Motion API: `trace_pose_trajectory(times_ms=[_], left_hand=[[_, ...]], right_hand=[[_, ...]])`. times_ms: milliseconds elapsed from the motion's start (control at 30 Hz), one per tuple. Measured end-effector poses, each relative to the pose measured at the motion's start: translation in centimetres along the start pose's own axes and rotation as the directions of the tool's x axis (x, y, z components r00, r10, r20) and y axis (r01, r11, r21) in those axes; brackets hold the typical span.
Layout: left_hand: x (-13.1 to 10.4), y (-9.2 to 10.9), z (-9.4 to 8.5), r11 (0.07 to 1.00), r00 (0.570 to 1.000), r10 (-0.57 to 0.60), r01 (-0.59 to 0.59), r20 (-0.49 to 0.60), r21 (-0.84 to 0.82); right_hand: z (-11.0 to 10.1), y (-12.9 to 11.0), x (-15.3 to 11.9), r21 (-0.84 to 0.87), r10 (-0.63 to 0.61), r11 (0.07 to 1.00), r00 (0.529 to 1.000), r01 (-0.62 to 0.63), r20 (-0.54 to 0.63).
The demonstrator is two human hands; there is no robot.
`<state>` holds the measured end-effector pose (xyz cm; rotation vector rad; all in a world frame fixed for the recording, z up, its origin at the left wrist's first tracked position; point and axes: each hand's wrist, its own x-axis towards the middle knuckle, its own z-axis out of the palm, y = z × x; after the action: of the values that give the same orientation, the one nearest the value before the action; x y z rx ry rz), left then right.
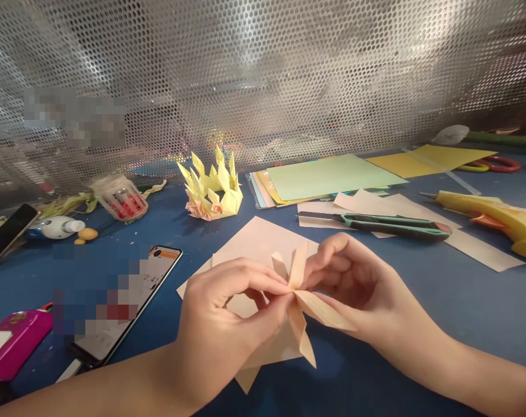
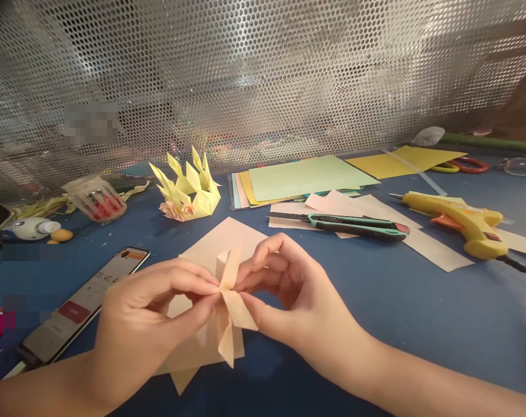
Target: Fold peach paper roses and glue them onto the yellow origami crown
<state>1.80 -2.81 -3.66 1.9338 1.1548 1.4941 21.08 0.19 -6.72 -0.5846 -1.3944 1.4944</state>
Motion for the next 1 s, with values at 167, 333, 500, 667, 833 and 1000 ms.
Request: trace_pose_trajectory(times_ms=[167, 333, 500, 667, 833, 1000], left_hand=[[-0.2, -0.1, 0.6, 0.929, 0.943, -0.329, 0.313, -0.049, -0.199], [-0.6, -0.5, 0.7, 0.933, 0.953, -0.304, 0.298, -0.003, -0.2], [-0.6, -0.9, 0.6, 0.874, 0.919, -0.38, 0.395, 0.108, -0.282], [-0.6, -1.3, 0.7, 0.855, 0.93, -0.357, 0.362, 0.086, -0.371], [-0.6, -1.5, 0.8, 0.884, 0.952, -0.301, 0.3, 0.053, -0.358], [-0.8, -1.5, 0.8, 0.888, 0.958, -0.283, 0.282, 0.051, -0.364]], right_hand=[[0.1, -0.2, -0.1, -0.054, 0.034, 0.998, 0.999, -0.035, -0.024], [0.2, -0.7, 0.2, -0.128, 0.101, 0.987, 0.995, -0.101, -0.006], [0.2, -0.8, 0.4, -0.148, 0.105, 0.983, 0.993, -0.111, -0.044], [0.0, -0.5, 0.3, -0.169, 0.117, 0.979, 0.993, -0.116, -0.003], [0.0, -0.4, 0.3, -0.173, 0.134, 0.976, 0.991, -0.13, 0.013], [0.0, -0.7, 0.3, -0.205, 0.097, 0.975, 0.995, -0.089, 0.032]])
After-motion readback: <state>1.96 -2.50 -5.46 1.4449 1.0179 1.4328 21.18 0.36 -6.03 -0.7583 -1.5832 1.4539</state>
